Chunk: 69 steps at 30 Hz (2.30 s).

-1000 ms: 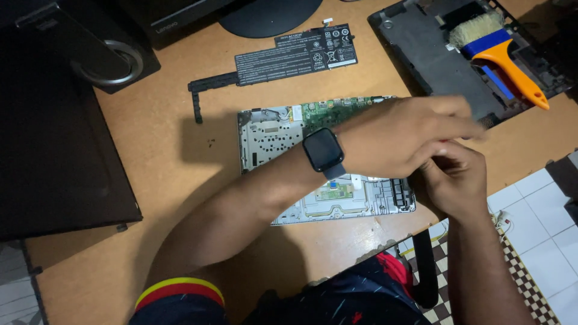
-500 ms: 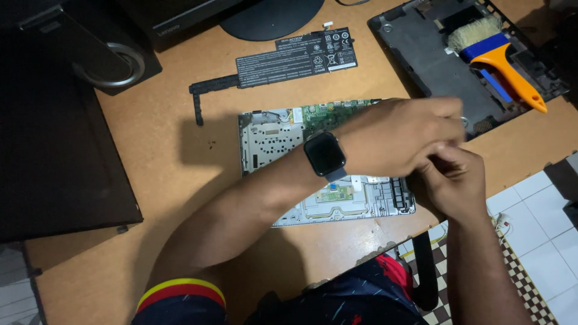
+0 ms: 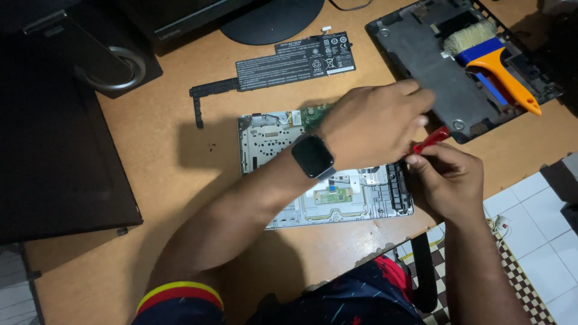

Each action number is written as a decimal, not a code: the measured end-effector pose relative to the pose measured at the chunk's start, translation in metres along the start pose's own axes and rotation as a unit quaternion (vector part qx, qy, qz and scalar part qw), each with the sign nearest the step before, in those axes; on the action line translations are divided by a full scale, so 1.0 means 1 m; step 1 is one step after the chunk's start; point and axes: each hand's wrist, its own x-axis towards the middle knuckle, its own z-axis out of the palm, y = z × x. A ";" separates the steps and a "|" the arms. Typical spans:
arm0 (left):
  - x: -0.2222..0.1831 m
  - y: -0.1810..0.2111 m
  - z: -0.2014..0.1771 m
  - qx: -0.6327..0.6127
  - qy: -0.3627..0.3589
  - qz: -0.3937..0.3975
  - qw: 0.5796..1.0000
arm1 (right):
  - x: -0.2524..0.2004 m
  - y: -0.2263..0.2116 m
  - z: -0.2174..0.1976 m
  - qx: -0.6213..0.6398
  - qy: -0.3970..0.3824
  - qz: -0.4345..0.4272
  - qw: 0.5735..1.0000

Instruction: Disconnecting internal components like the battery and ribbon cables from a laptop during disassembly.

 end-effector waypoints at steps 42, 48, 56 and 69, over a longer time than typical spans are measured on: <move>-0.177 -0.127 -0.114 0.170 0.078 -0.280 0.941 | -0.002 -0.013 0.001 0.070 0.048 0.025 0.996; -0.191 -0.163 -0.081 0.169 0.042 -0.365 0.914 | -0.002 -0.012 -0.003 0.021 0.039 -0.007 0.999; -0.187 -0.154 -0.084 0.104 0.150 -0.304 0.935 | -0.001 -0.017 -0.002 0.032 0.029 0.014 0.999; -0.194 -0.168 -0.078 0.162 0.077 -0.372 0.911 | -0.008 -0.017 0.001 0.126 0.076 0.084 0.986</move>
